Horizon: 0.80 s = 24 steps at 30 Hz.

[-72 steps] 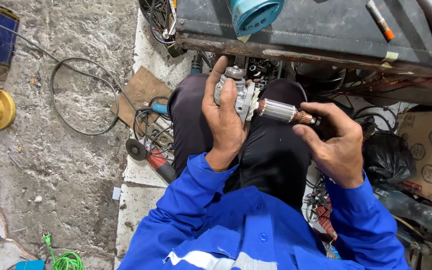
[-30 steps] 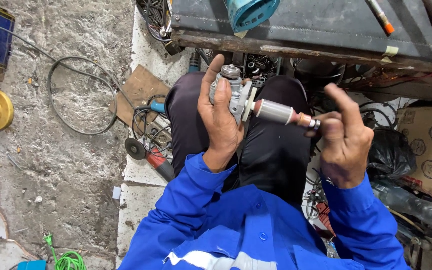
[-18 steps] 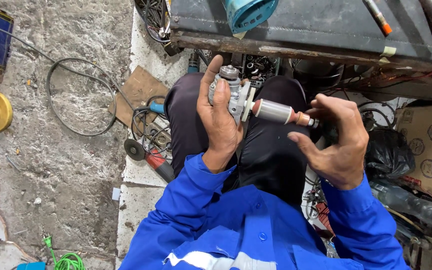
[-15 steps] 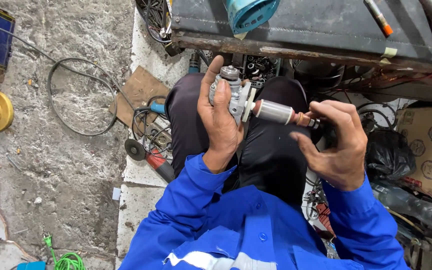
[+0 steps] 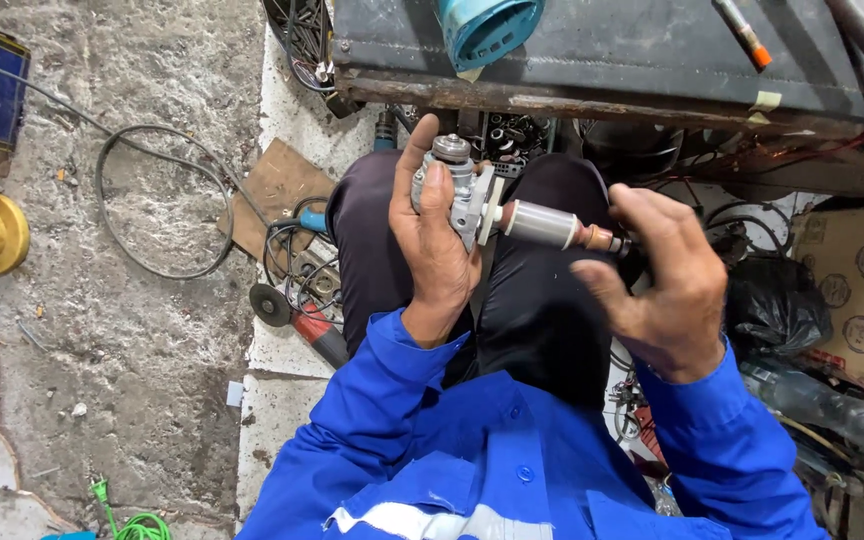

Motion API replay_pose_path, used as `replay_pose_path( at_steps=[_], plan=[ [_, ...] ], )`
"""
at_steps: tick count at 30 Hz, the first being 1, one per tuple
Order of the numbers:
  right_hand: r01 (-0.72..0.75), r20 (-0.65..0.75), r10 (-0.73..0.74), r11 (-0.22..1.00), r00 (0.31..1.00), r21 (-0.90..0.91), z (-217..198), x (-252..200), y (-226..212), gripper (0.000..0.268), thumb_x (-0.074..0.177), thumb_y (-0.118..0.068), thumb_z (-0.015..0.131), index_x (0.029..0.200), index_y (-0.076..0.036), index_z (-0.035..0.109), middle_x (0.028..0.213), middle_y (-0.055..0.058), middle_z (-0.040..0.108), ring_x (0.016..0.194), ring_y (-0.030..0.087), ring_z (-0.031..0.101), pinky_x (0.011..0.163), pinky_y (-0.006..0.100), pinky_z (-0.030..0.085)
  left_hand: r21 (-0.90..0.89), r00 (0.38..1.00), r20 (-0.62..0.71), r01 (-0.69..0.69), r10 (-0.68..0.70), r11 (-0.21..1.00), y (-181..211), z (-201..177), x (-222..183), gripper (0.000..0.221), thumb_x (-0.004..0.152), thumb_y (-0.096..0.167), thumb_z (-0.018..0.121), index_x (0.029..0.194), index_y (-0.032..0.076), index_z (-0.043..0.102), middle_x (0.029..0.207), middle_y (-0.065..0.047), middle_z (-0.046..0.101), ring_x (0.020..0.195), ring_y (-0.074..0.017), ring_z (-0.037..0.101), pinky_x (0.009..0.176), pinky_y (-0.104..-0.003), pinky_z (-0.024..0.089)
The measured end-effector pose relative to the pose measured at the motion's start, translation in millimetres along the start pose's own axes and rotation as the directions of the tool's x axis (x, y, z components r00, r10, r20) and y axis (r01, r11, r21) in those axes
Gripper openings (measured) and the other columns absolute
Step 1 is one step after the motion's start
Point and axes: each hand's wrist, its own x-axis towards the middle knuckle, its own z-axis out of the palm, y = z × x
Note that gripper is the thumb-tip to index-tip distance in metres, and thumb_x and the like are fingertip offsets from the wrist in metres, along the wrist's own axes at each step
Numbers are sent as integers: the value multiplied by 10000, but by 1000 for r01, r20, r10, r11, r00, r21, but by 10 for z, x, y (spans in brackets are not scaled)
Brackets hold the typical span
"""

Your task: Assembling an electric motor armature by installing the cooling fan and bearings onto the shaft, then preparing to install it into the motor housing.

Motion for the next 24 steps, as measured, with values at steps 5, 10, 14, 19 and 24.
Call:
replay_pose_path(
  at_steps=[5,10,14,19,24],
  plan=[
    [283,310,-208,933,928,-223,56,252,-137,772,958,-493,712,1451,70,524,1339,246,667,1125,380,686,992,447,561,-59,995,49,85,-82,995,16,36,-45,553,1021,275,639,1513,65,496,958,-178,703,704,-180,682,535,-334,619],
    [333,268,-250,882,930,-333,228,232,-58,510,1015,-367,728,1388,-37,621,832,62,583,698,236,633,552,381,489,-14,993,95,75,-74,997,43,1,14,761,910,381,749,1523,23,477,1037,-160,717,837,-199,720,674,-308,629],
    [356,243,-277,844,930,-400,161,263,-122,458,1034,-393,693,1414,-144,640,753,20,477,618,204,586,489,371,450,-195,964,223,193,-148,962,-3,15,-14,662,925,450,781,1376,57,499,1163,-185,666,1163,-378,692,898,-443,638],
    [306,138,-279,915,950,-261,20,278,-98,438,941,-279,688,1368,-184,686,705,31,510,600,241,627,545,362,559,-87,985,153,97,-83,991,-134,81,-5,461,981,219,706,1315,-33,513,960,-293,682,956,-446,743,713,-507,684],
    [221,84,-211,967,974,-128,7,193,-127,448,911,-252,737,1351,-175,706,685,41,540,596,267,658,533,375,552,-29,984,177,40,-34,999,12,318,-30,434,910,211,764,1209,-35,568,886,-271,695,901,-414,761,721,-504,677]
  ],
)
